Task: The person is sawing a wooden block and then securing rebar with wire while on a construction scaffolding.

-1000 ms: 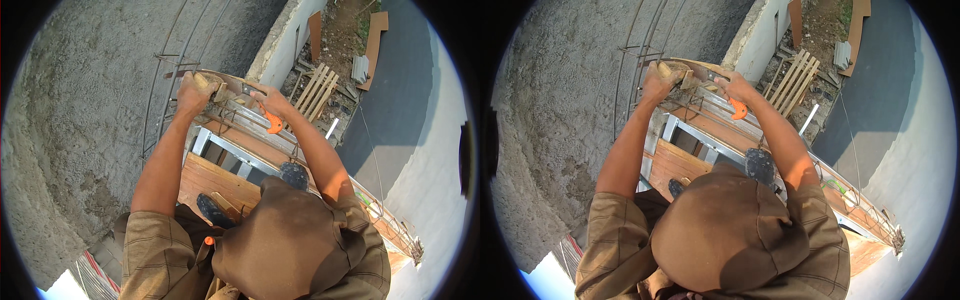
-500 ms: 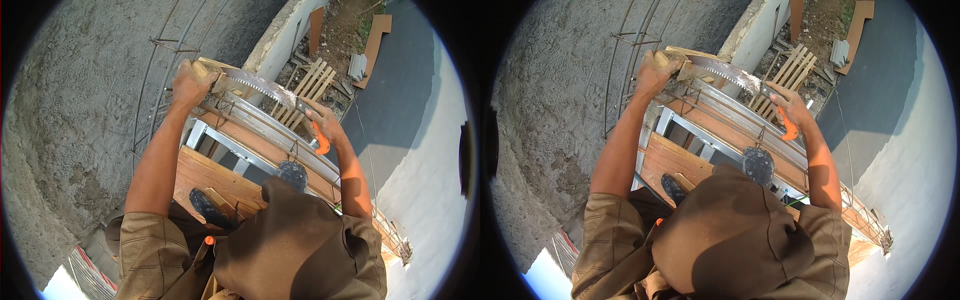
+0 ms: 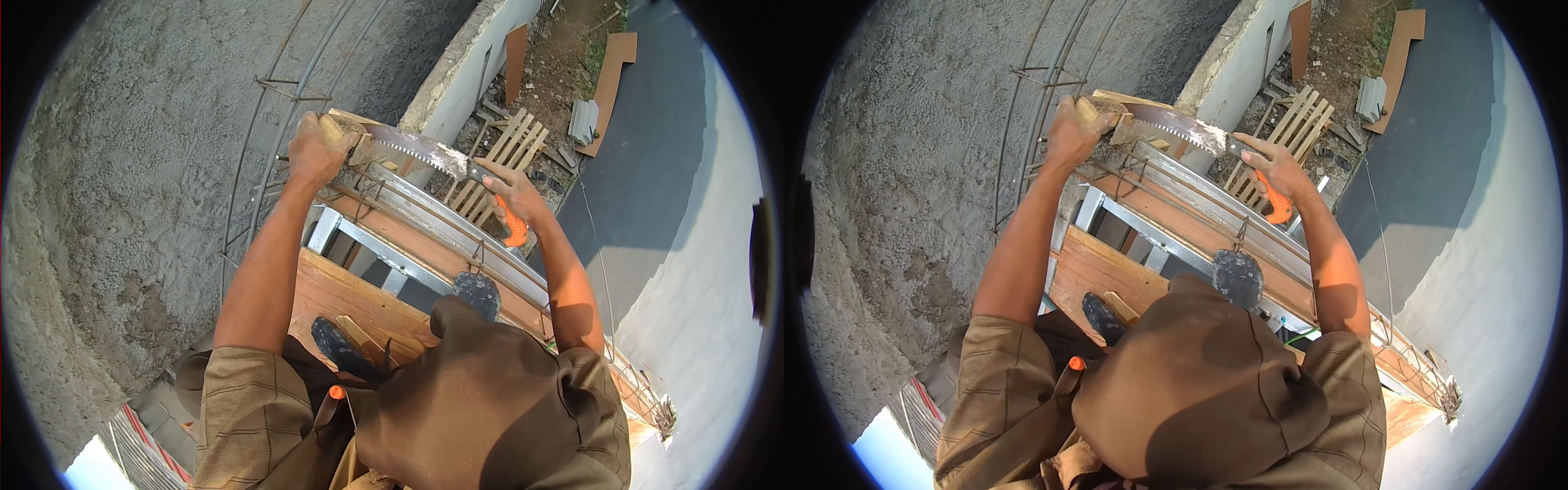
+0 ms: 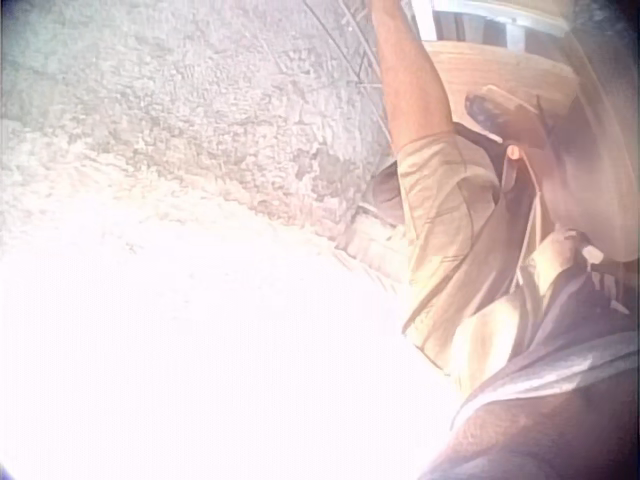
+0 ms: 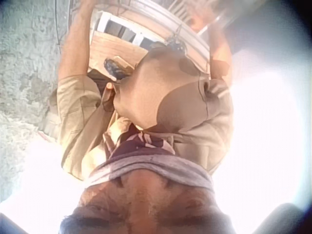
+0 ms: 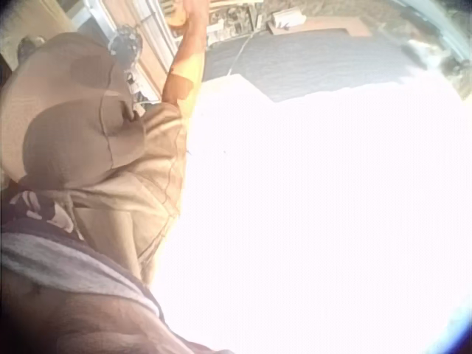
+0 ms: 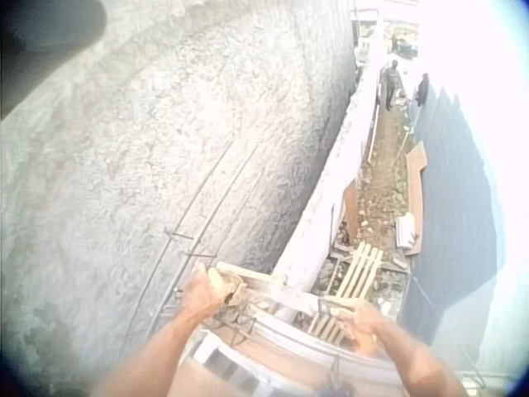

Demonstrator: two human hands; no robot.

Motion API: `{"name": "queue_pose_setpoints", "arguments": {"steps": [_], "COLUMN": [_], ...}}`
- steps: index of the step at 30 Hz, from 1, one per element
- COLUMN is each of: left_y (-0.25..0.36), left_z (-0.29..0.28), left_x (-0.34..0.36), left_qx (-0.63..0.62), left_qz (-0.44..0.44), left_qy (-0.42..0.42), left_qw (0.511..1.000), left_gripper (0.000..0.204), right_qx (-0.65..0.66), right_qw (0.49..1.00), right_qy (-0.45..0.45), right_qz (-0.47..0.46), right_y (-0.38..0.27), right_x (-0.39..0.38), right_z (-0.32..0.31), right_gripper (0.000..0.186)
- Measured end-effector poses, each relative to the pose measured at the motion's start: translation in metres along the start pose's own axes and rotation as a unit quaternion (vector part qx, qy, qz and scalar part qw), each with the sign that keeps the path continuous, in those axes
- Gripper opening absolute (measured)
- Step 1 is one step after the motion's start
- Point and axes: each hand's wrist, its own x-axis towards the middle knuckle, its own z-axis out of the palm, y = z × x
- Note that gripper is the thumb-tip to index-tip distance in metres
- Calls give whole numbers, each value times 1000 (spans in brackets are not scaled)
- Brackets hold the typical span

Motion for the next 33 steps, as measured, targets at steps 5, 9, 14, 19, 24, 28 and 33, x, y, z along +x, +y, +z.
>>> {"name": "queue_pose_setpoints", "arguments": {"steps": [5,9,14,19,24,28,33], "left_y": [-2,1,3,-3,3,6,1], "left_z": [5,-2,-4,6,-3,-6,1], "left_x": [1,0,-1,-3,-1,-2,-1], "left_qx": [9,9,-20,7,-4,-23,-5], "left_qz": [-12,-7,-13,12,-4,-12,-11], "left_qy": [-11,-19,-30,19,-7,-26,-11], "left_qw": [1000,1000,999,1000,1000,999,1000], "left_gripper": [64,64,66,65,62,62,64], "right_qx": [31,114,37,39,70,51,35], "right_qw": [999,993,999,999,997,998,998], "right_qy": [22,-4,-17,-4,-24,-22,10], "right_qz": [27,-13,17,19,-15,29,50], "right_y": [4,-13,-2,1,-7,9,13], "right_x": [-7,74,21,-10,87,31,-25], "right_z": [26,90,21,20,96,32,5], "right_gripper": [52,51,51,51,52,51,51]}}
